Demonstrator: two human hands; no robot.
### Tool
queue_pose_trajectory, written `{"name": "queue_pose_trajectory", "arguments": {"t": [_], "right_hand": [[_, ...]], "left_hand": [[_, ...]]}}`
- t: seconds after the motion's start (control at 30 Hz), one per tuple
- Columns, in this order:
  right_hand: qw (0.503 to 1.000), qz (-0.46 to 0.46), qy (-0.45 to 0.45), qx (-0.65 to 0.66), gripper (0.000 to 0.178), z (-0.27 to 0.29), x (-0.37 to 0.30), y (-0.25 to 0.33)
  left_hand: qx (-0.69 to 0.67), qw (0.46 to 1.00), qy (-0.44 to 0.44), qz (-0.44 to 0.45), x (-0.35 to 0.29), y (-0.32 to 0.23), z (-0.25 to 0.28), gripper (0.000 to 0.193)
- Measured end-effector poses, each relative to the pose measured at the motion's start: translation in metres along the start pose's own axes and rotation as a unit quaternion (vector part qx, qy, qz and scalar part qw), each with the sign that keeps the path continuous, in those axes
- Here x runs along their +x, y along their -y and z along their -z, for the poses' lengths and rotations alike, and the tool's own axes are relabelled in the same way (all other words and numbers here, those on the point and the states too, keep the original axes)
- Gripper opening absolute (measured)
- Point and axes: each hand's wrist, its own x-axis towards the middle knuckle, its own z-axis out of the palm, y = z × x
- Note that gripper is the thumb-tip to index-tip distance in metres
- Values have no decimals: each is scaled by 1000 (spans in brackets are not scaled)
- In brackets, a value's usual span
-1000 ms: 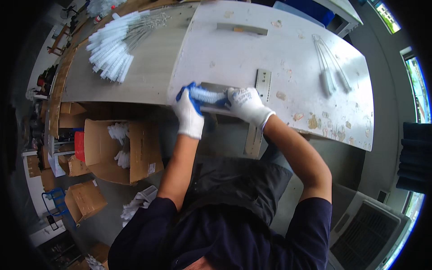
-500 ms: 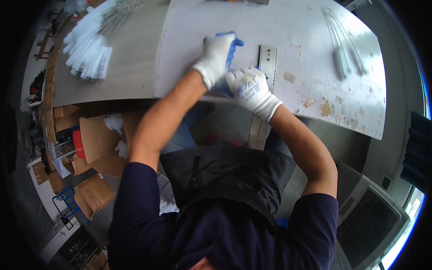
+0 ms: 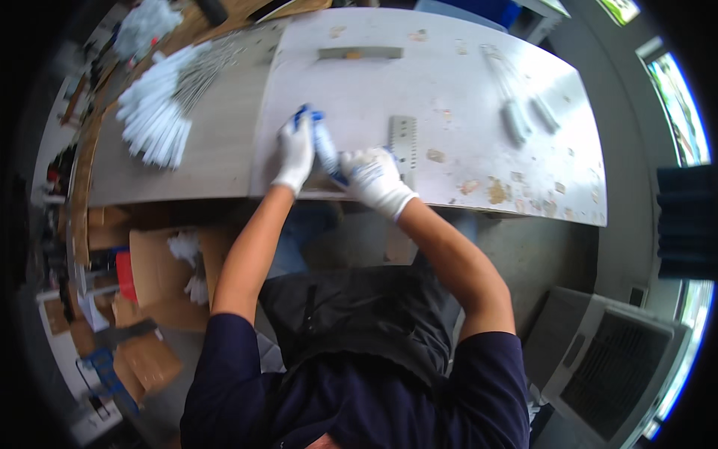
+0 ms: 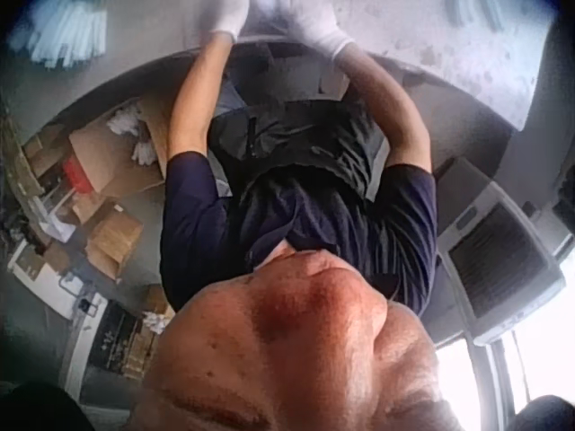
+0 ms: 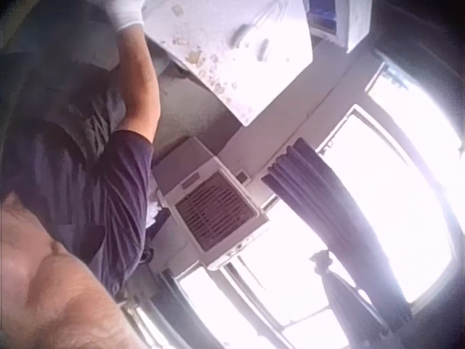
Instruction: The person inserts white bristle heads onto metal rods using a jig on a workbench. They repeatedly pick up a bristle head and a rod, align them in the jig, and push them together to form a brush, placing the finished items on the table.
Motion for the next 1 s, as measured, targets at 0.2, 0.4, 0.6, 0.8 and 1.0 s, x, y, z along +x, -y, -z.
{"name": "queue_pose_trajectory", "arguments": {"t": [0.2,0.4,0.6,0.8,1.0], "right_hand": [[992,31,-114,31,37,-2,-6,-11],[904,-188,-215,320,24,14,-25,-28],[935,-277,-212,65,19,39,-86,-153],[913,-387,-105,-71,32,62,-144,-269],[893,-368,-249,-71,42,84,-144,-247]], "left_hand": [[-60,987,-143,-48,-12,-4,-6,34],[-106,993,-51,25,-14,-7,-7,26],[53,997,-54,-6,-1,12,-11,17],[85,995,-49,-5,3,14,-20,22],[81,991,-77,-70,-6,0,-12,26]]}}
